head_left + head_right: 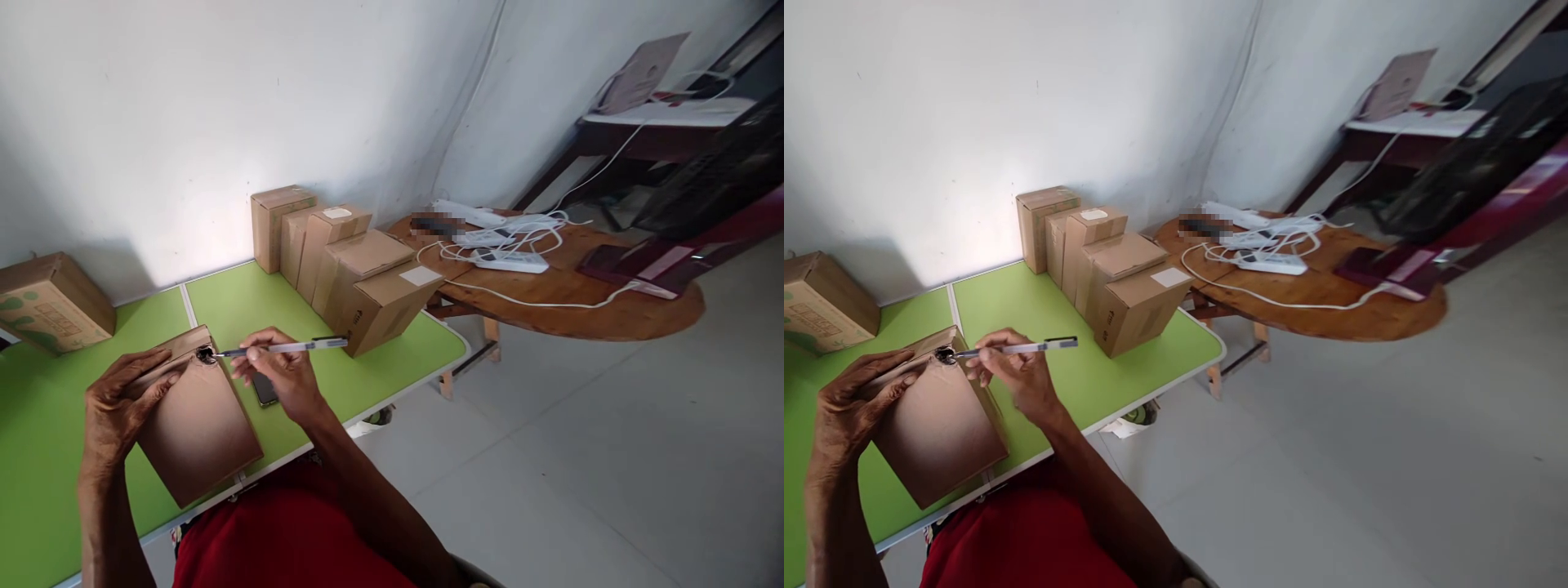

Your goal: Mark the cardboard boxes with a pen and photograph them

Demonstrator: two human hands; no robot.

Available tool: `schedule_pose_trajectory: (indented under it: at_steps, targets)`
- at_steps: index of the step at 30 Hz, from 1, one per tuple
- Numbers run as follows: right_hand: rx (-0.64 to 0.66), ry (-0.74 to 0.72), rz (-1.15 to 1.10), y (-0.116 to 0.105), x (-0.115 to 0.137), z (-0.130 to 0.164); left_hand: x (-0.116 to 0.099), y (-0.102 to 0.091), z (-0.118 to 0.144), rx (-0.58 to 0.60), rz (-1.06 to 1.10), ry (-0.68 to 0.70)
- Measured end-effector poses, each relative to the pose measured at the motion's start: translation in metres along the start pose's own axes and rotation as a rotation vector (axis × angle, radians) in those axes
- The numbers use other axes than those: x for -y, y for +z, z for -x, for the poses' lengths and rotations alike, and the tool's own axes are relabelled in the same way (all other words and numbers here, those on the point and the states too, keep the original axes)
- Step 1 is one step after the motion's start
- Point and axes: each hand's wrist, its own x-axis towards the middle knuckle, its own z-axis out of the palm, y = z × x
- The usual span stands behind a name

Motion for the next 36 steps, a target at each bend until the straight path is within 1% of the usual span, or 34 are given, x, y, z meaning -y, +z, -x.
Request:
schedule_pose_trajectory:
  at_steps: [2, 5, 9, 13, 18, 24, 29, 31, 33, 35, 36]
  targets:
    - [0.017, -0.006, 0.002, 0.018, 0.000, 0.002, 0.001, 0.001, 0.000, -0.003, -0.005, 0.000]
    - [-0.002, 0.007, 0.052, 0.029, -0.004, 0.002, 0.001, 0.002, 0.001, -0.011, -0.008, -0.005]
    - [-0.016, -0.014, 0.125, 0.030, -0.011, 0.001, 0.002, 0.002, 0.002, -0.020, -0.006, -0.019]
    - [-0.022, -0.079, 0.202, 0.030, -0.015, 0.000, 0.005, 0.002, 0.002, -0.026, -0.022, -0.024]
    - [0.017, -0.142, 0.253, 0.029, -0.014, 0.000, 0.007, 0.002, 0.002, -0.024, -0.027, -0.009]
    - [0.035, -0.081, 0.340, 0.022, -0.004, 0.004, 0.006, 0.001, 0.002, -0.021, -0.028, -0.006]
    - [0.004, -0.055, 0.356, 0.012, -0.001, 0.005, 0.007, 0.000, 0.002, -0.025, -0.041, -0.017]
    - [-0.033, -0.059, 0.357, 0.006, -0.002, 0.003, 0.008, 0.000, 0.002, -0.028, -0.040, -0.004]
    - [-0.103, -0.090, 0.372, -0.003, -0.001, 0.001, 0.009, 0.000, 0.002, -0.032, -0.041, 0.022]
    - [-0.186, -0.120, 0.420, -0.017, 0.001, -0.004, 0.010, 0.000, 0.001, -0.038, -0.048, 0.039]
    - [-0.217, -0.123, 0.478, -0.026, 0.004, -0.007, 0.010, 0.000, 0.001, -0.040, -0.050, 0.041]
